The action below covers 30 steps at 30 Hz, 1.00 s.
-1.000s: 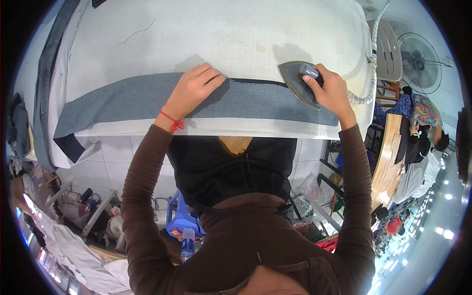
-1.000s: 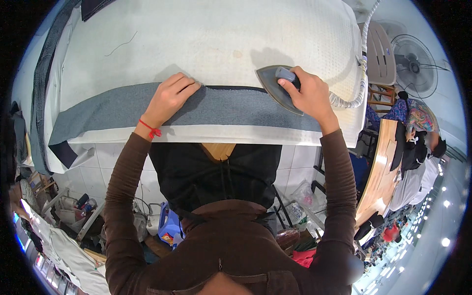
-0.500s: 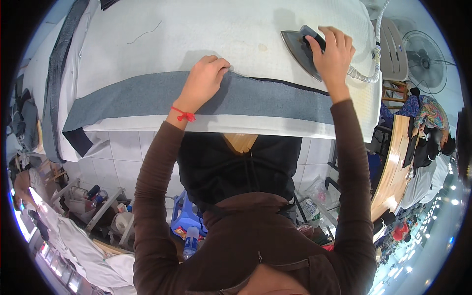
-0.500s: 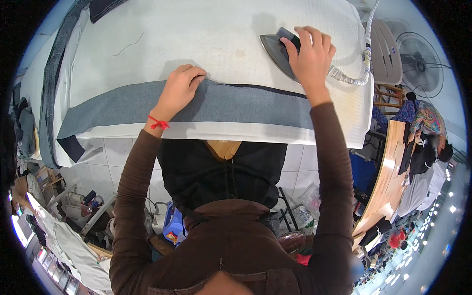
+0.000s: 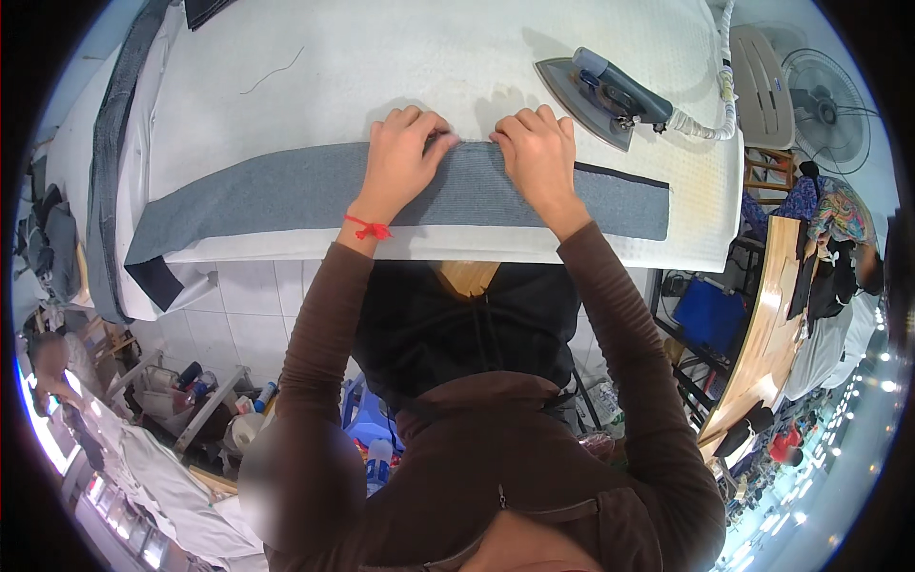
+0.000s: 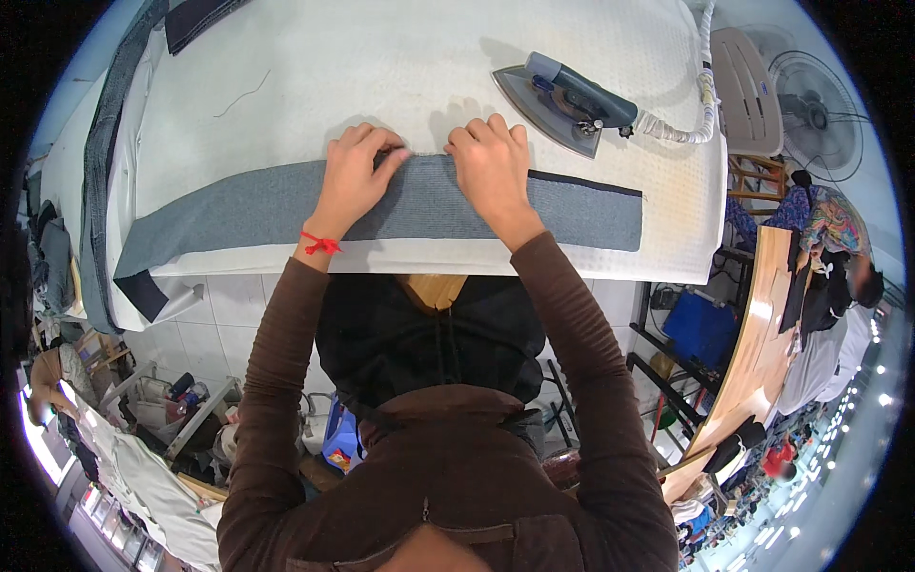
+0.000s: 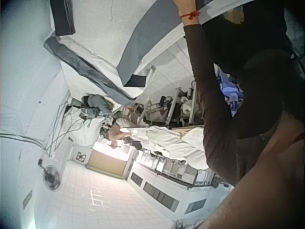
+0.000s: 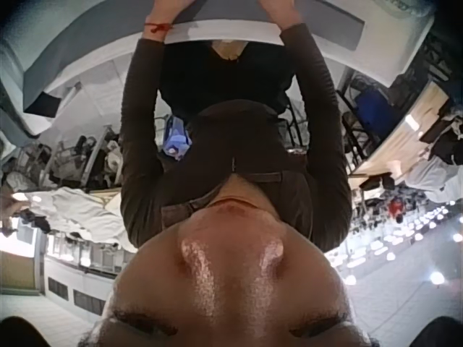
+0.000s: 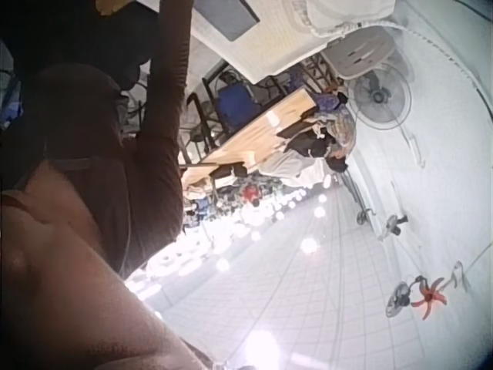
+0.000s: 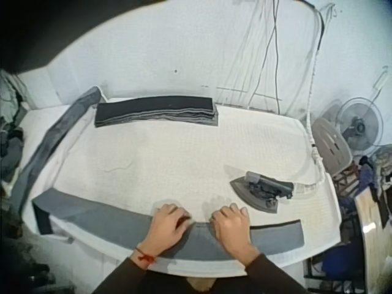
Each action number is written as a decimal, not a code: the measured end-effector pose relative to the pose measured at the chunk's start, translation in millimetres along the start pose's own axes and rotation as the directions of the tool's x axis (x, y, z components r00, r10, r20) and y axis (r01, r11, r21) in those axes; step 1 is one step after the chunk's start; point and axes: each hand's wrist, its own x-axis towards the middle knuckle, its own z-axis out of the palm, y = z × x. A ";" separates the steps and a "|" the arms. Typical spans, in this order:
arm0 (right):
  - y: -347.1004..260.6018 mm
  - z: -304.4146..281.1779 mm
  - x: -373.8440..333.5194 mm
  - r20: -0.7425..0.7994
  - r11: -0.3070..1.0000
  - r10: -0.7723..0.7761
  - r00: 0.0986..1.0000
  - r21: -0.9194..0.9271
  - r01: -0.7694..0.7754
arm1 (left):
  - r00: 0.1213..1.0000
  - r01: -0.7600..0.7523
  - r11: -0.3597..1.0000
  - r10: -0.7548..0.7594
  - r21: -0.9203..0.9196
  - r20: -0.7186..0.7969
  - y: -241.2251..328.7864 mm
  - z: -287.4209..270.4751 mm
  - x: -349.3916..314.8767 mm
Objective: The person irons a long strip of grey fabric on a white ironing board. They repeatedly smooth the fabric with their hands and pass a steam iron over it to flatten the material. The person folds the fabric strip in half and continues ironing the folded edge.
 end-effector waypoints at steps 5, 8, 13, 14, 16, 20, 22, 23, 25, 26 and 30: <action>-0.5 -5.3 -8.7 -0.041 0.993 0.079 0.996 0.091 -0.075 | 0.998 0.058 0.994 -0.060 0.095 0.025 12.2 1.3 -1.5; 8.2 -28.4 -15.0 -0.212 0.982 0.118 0.970 0.169 -0.082 | 0.993 0.114 0.988 -0.115 0.109 0.008 13.4 4.0 -4.8; 73.5 -104.0 29.5 -0.338 0.997 0.035 0.941 -0.050 -0.055 | 0.983 0.089 0.982 -0.061 0.166 -0.170 21.9 16.0 -17.3; 92.8 -107.3 41.0 -0.309 0.992 -0.003 0.951 -0.122 -0.036 | 0.968 0.059 0.978 -0.007 0.199 -0.251 23.1 21.9 -18.8; 130.4 -101.5 55.5 0.009 0.998 0.036 0.999 -0.055 -0.035 | 0.927 0.036 0.975 0.049 0.218 -0.373 29.8 23.2 -18.0; 159.4 -90.3 83.5 0.409 0.974 0.145 0.901 0.101 -0.203 | 0.848 0.110 0.986 -0.025 0.128 -0.529 49.1 -14.1 -53.2; 169.9 -87.5 92.6 0.434 0.969 0.103 0.895 0.159 -0.188 | 0.787 0.182 0.977 -0.078 0.109 -0.612 47.2 -35.8 -80.8; 173.5 -88.8 95.6 0.456 0.967 0.103 0.884 0.162 -0.196 | 0.784 0.222 0.970 -0.114 0.103 -0.611 44.9 -45.4 -96.9; 166.0 -93.9 104.5 0.474 0.966 0.089 0.876 0.174 -0.192 | 0.769 0.306 0.947 -0.187 0.095 -0.611 35.3 -62.8 -132.5; 150.0 -103.7 100.0 0.472 0.966 0.077 0.878 0.183 -0.184 | 0.757 0.350 0.932 -0.223 0.093 -0.614 29.2 -72.1 -151.8; 67.3 -158.0 45.6 0.470 0.915 0.109 0.876 0.296 -0.272 | 0.719 0.487 0.870 -0.349 0.077 -0.601 10.8 -83.5 -203.5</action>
